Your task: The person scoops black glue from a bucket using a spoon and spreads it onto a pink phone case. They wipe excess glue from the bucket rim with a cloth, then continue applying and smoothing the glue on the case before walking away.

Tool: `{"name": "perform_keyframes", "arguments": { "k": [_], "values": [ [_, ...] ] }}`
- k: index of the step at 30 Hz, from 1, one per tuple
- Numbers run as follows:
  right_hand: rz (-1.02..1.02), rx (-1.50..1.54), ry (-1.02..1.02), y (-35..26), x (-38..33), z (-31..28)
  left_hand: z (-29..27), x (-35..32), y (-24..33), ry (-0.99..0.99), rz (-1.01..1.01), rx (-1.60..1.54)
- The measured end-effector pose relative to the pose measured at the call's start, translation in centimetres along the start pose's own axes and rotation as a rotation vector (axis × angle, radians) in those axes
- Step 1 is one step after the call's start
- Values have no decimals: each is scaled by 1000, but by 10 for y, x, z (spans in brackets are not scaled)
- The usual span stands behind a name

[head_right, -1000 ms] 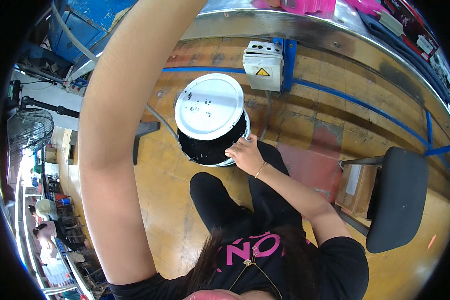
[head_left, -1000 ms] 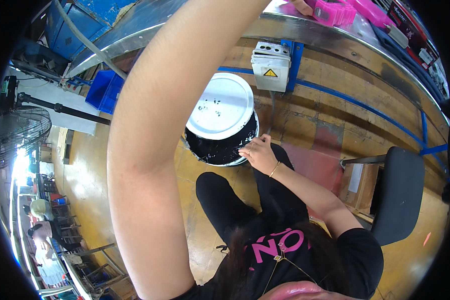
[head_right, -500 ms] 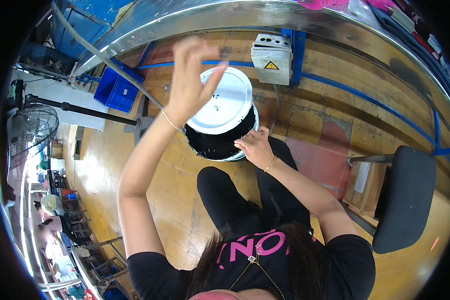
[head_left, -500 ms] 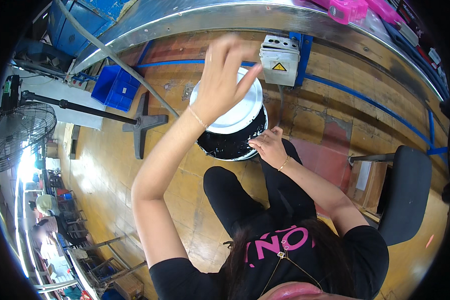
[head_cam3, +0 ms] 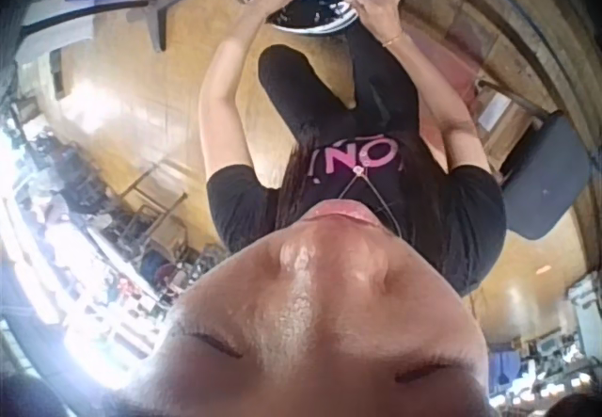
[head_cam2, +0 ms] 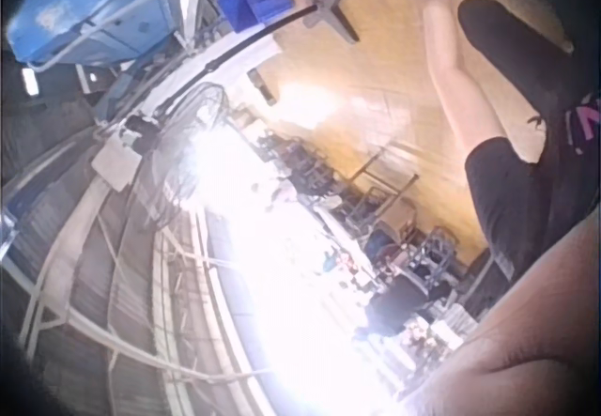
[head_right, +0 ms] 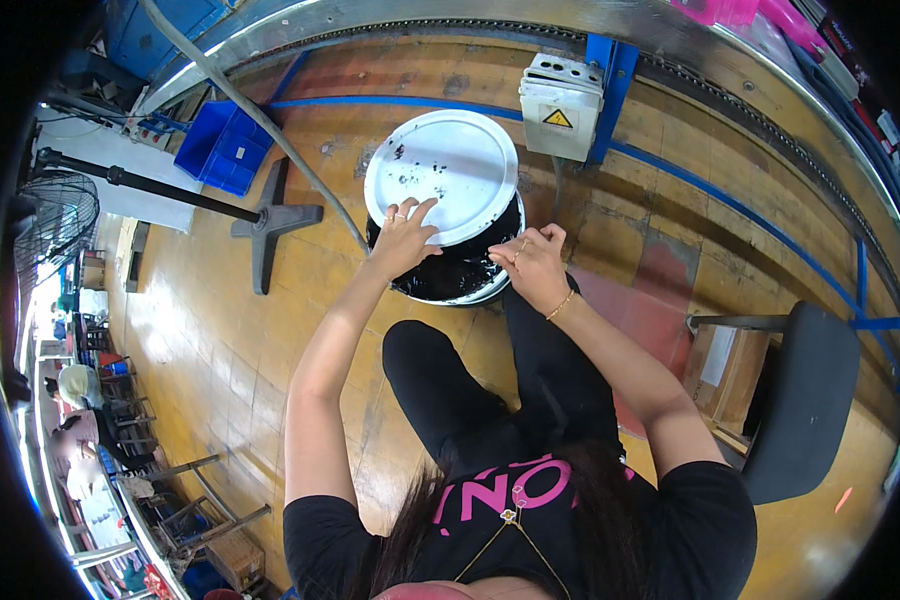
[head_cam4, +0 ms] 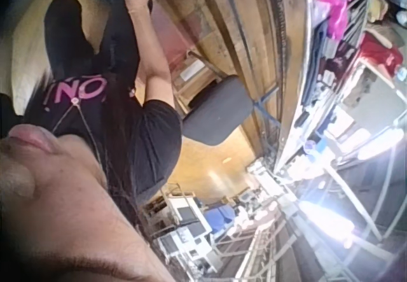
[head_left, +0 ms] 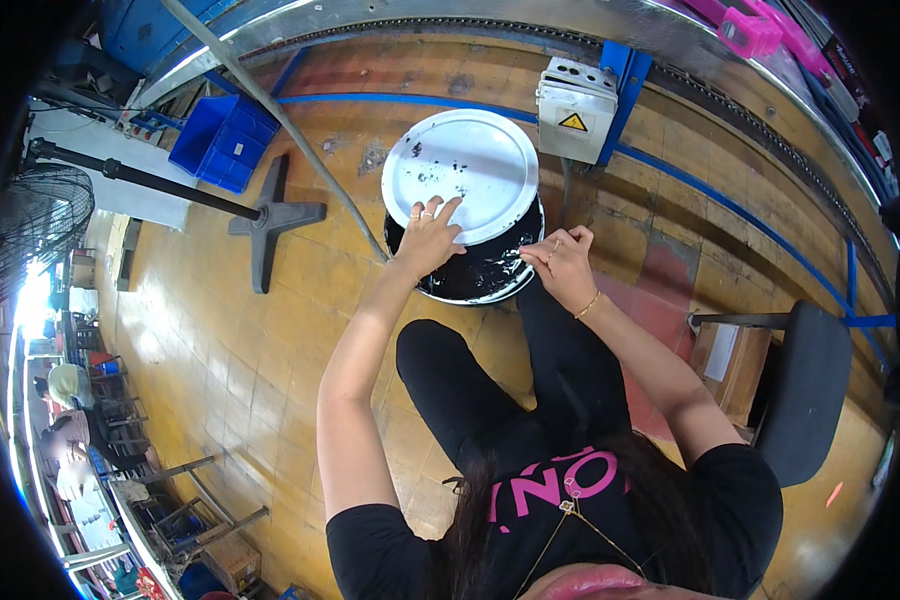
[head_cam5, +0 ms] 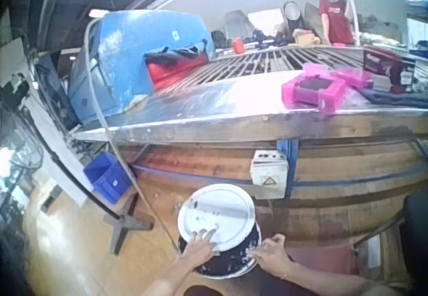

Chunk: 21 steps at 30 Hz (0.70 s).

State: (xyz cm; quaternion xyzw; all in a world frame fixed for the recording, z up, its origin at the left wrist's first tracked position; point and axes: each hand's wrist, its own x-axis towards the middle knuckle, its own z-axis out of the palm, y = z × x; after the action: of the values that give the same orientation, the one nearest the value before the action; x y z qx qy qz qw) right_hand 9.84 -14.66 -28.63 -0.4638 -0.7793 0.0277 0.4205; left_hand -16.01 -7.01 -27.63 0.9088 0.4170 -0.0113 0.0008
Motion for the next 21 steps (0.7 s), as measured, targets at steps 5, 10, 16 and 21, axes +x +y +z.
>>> {"name": "perform_keyframes", "arguments": {
  "k": [5, 10, 16, 21],
  "values": [
    [176, -10, -22, 13, -4, 4, 5, 1, 3, 29, 5, 9],
    [651, 74, 17, 41, -3, 5, 9, -2, 2, 37, -5, 12],
    [917, 378, -34, 67, -12, 15, 1, 1, 20, 309, -47, -91],
    [805, 320, -48, 65, -15, 24, -9, 33, 71, 449, -86, -312]
  ]
}}
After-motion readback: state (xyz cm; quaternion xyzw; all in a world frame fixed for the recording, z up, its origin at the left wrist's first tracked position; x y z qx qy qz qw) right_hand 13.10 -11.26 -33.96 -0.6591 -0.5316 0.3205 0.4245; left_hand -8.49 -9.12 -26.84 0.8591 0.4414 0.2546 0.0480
